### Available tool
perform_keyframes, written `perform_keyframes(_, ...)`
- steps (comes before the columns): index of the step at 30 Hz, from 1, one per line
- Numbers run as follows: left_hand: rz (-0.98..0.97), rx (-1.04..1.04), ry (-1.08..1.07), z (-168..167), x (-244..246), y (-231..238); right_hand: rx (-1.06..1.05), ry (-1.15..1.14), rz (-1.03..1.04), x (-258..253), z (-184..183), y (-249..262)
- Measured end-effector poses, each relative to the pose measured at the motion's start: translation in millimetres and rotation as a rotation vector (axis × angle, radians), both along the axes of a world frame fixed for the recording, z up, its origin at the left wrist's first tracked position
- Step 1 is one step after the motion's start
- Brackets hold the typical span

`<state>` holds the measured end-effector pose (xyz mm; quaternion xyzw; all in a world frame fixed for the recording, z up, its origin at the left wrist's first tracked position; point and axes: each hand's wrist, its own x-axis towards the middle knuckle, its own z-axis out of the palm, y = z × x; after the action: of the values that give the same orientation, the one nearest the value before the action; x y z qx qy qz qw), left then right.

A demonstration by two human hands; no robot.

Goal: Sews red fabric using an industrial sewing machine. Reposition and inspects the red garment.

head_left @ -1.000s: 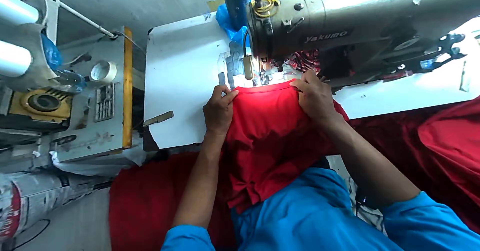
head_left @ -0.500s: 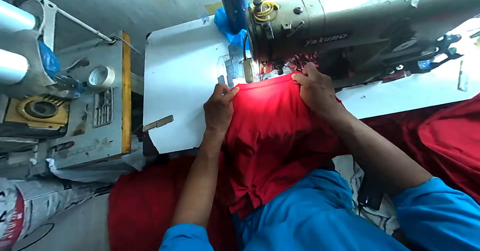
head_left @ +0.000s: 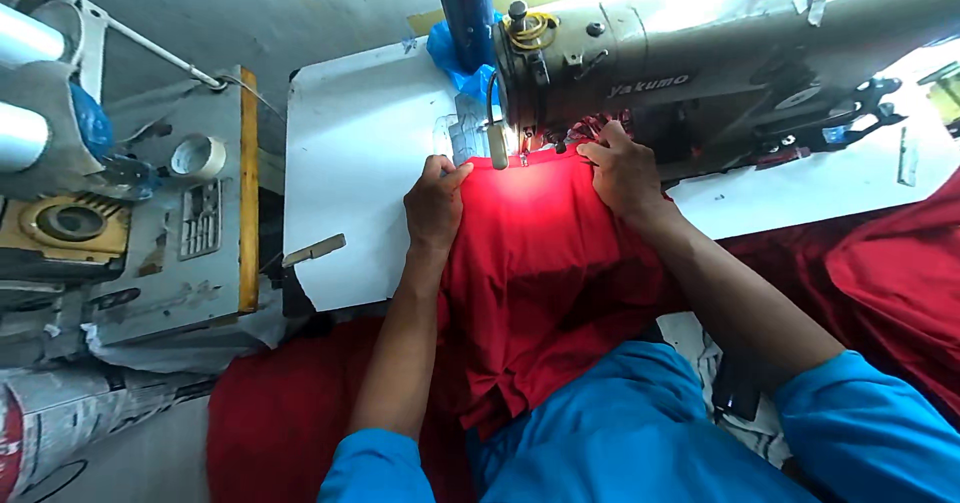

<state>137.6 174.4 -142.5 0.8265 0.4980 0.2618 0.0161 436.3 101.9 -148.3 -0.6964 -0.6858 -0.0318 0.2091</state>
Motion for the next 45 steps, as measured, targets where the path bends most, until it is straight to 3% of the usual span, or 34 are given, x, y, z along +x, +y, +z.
perform_keyframes(6,-0.046,-0.085,0.036,7.1,-6.2,-9.7,-0.032,0.028,-0.001,-0.3,2.4,-3.4)
perform_keyframes(12,0.067,-0.026,-0.169,23.5,-16.9,-42.5,0.132,0.197,0.055,-24.1,27.5,-45.8)
perform_keyframes(16,-0.107,-0.004,-0.155,30.0,3.9,-51.6,0.114,0.243,0.134,-38.0,19.8,-51.9)
perform_keyframes(20,-0.287,-0.091,-0.003,16.4,12.0,-45.2,-0.010,0.117,0.135,-28.0,3.6,-36.3)
perform_keyframes(26,-0.243,-0.076,0.046,-6.3,9.2,-37.9,-0.044,0.049,0.144,-19.8,-0.4,-31.1)
perform_keyframes(45,-0.060,-0.080,0.106,-9.1,27.5,-55.3,-0.019,0.021,0.129,-24.2,-1.8,-28.7)
